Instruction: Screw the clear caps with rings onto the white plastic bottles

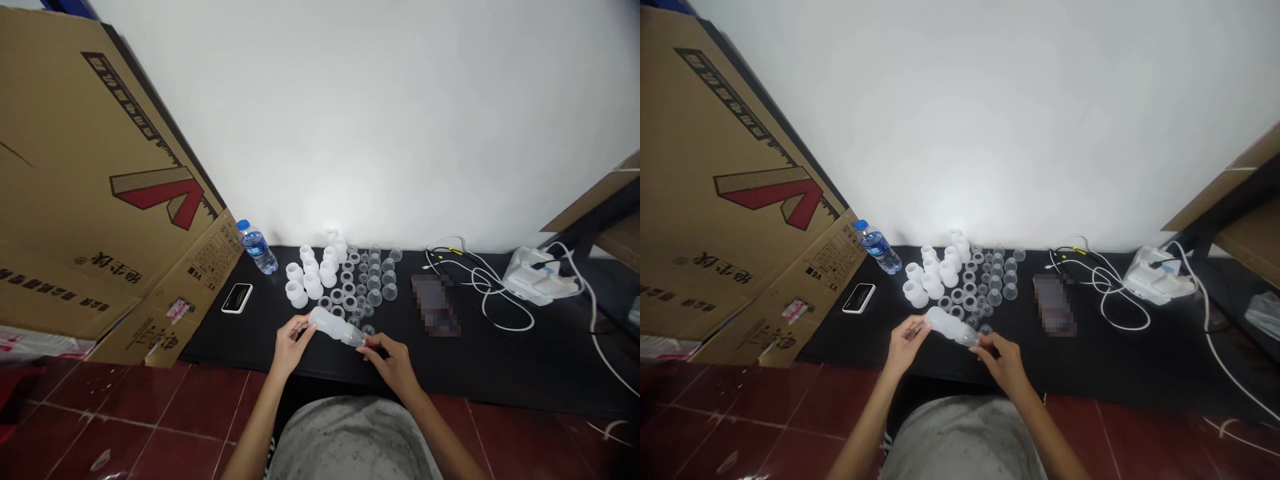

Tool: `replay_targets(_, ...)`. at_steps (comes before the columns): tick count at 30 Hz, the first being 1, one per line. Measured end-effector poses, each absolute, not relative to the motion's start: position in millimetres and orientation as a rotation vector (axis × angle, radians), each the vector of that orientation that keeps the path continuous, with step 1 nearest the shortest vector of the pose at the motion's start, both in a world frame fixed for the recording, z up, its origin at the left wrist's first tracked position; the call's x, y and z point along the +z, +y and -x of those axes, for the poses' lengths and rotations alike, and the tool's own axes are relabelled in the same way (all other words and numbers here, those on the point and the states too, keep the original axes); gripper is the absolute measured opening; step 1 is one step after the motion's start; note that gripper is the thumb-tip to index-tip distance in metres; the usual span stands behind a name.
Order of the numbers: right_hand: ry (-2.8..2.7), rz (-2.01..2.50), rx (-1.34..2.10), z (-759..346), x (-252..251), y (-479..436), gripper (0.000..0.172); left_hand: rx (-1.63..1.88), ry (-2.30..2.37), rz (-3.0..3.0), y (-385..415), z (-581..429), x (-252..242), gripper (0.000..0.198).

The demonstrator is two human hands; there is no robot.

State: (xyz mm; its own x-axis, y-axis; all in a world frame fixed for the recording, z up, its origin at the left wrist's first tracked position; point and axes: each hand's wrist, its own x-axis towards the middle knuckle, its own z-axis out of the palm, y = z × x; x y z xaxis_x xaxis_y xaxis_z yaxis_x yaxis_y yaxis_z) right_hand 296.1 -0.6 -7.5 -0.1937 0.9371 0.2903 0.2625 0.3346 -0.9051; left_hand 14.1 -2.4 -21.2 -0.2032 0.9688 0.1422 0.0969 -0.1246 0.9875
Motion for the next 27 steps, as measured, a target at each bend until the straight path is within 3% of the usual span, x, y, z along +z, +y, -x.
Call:
replay_targets(9,-1.637,1.058,0.955,-296.2,-9.7,1.8,0.033,1.409,1.37,-1.264,-4.5,-13.7,-25.6,0.032)
replay_targets(18,-1.558,1.041,1.035,-293.6,-16.3,4.5,0.022,1.526,1.219,-1.175,-0.4,-13.1,-20.7,0.034)
replay_targets(22,-1.412,1.014,1.104,-294.6,-21.2,8.8,0.036,1.527,1.15,-1.297,-2.3,-14.8,-18.4,0.047)
replay_targets(27,-1.281,0.982,1.161,-297.4,-20.0,13.0,0.045,1.389,1.277,-1.668,-15.7,-30.9,-9.4,0.042)
